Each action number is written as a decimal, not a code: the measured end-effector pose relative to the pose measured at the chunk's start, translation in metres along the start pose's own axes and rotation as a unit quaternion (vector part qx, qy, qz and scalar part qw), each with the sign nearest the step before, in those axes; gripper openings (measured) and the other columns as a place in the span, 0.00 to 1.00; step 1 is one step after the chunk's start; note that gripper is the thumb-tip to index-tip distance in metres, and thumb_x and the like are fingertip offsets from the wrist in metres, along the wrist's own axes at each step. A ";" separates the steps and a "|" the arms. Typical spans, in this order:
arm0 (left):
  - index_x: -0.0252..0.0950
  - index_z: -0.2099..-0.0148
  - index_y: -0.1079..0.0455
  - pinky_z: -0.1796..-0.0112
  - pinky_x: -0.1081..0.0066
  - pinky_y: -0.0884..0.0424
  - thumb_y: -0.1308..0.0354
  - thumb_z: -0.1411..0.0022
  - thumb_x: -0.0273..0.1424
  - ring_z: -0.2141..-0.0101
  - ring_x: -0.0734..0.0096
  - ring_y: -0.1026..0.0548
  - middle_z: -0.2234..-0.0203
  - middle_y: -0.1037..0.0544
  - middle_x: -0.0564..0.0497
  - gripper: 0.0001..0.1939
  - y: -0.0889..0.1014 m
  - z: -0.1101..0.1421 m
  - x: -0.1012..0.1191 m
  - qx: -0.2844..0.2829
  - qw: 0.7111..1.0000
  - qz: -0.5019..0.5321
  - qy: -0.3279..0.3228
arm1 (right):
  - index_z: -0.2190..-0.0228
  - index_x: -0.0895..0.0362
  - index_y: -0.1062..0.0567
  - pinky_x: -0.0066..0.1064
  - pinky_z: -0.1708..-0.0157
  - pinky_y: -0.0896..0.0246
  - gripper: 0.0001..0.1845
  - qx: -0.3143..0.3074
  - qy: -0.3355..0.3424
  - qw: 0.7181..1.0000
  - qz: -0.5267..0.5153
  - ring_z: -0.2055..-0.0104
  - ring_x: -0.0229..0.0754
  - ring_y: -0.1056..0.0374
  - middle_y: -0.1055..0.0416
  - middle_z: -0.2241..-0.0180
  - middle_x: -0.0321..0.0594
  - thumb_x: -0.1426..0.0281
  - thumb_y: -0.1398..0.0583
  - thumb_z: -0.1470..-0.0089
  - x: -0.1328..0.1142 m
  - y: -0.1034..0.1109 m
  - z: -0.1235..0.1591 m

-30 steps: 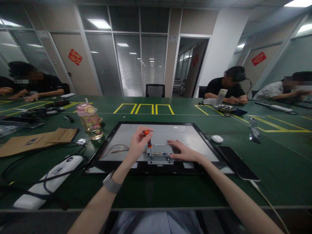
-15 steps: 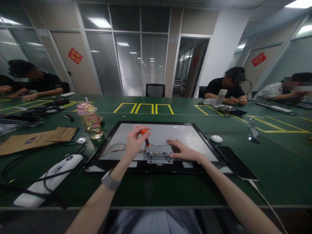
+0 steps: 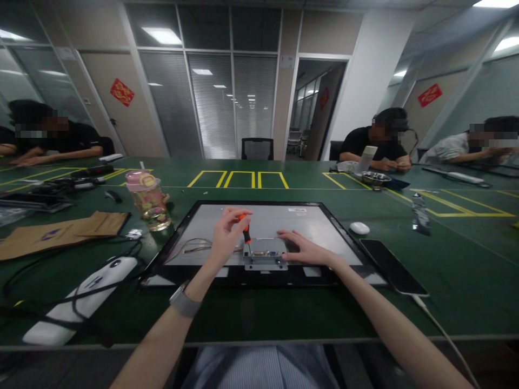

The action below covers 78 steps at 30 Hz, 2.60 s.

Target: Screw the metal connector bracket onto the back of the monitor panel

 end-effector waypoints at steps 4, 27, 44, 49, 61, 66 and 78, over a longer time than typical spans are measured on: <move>0.36 0.51 0.26 0.56 0.67 0.29 0.48 0.35 0.35 0.59 0.67 0.24 0.58 0.24 0.45 0.16 -0.003 0.001 -0.002 -0.036 0.997 0.057 0.027 | 0.41 0.54 0.38 0.50 0.32 0.71 0.40 -0.006 -0.008 1.000 -0.002 0.32 0.53 0.55 0.48 0.34 0.46 0.45 0.41 0.48 -0.002 0.001 0.001; 0.37 0.61 0.23 0.60 0.70 0.30 0.44 0.39 0.34 0.63 0.70 0.28 0.63 0.28 0.48 0.10 -0.003 0.003 0.006 0.023 0.999 -0.013 -0.018 | 0.41 0.57 0.37 0.48 0.32 0.72 0.42 -0.001 -0.002 1.000 0.006 0.32 0.53 0.55 0.48 0.34 0.48 0.44 0.42 0.48 0.000 0.000 0.000; 0.38 0.51 0.26 0.55 0.68 0.31 0.52 0.33 0.34 0.58 0.68 0.27 0.57 0.26 0.46 0.16 -0.005 0.005 0.001 -0.031 0.999 0.017 -0.010 | 0.40 0.55 0.38 0.50 0.32 0.71 0.44 -0.019 -0.035 0.999 0.002 0.31 0.56 0.60 0.49 0.34 0.46 0.42 0.43 0.49 -0.009 0.003 0.002; 0.37 0.54 0.25 0.61 0.70 0.30 0.42 0.39 0.33 0.66 0.71 0.28 0.68 0.26 0.50 0.12 -0.006 0.004 0.002 -0.029 1.000 -0.003 -0.004 | 0.40 0.55 0.39 0.50 0.33 0.69 0.43 -0.024 -0.049 0.999 -0.001 0.30 0.56 0.62 0.51 0.33 0.45 0.43 0.42 0.49 -0.010 0.004 0.003; 0.35 0.49 0.27 0.48 0.61 0.34 0.52 0.35 0.32 0.52 0.63 0.27 0.54 0.25 0.44 0.18 -0.005 0.004 0.000 -0.025 0.998 0.057 0.016 | 0.40 0.53 0.39 0.51 0.32 0.71 0.43 -0.026 -0.057 0.998 -0.007 0.30 0.57 0.63 0.51 0.33 0.43 0.43 0.42 0.50 -0.012 0.005 0.004; 0.37 0.54 0.26 0.58 0.68 0.30 0.42 0.40 0.33 0.64 0.70 0.27 0.64 0.26 0.49 0.12 -0.007 0.006 0.000 -0.010 1.000 0.015 0.002 | 0.40 0.54 0.38 0.49 0.32 0.73 0.41 -0.011 -0.015 1.000 0.001 0.31 0.53 0.56 0.48 0.34 0.46 0.44 0.42 0.48 -0.005 0.002 0.001; 0.37 0.57 0.25 0.63 0.72 0.31 0.46 0.36 0.34 0.67 0.73 0.28 0.67 0.29 0.50 0.10 -0.001 0.005 0.002 0.027 1.000 -0.006 -0.012 | 0.41 0.56 0.38 0.46 0.32 0.73 0.41 -0.010 -0.008 1.000 0.007 0.32 0.52 0.56 0.49 0.34 0.47 0.45 0.43 0.47 -0.006 0.002 0.002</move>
Point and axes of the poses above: each hand's wrist, its own z-axis away from the middle knuckle, its own y-axis out of the back of the hand, x = y × z, the point moved 4 cm from there along -z, towards the middle knuckle
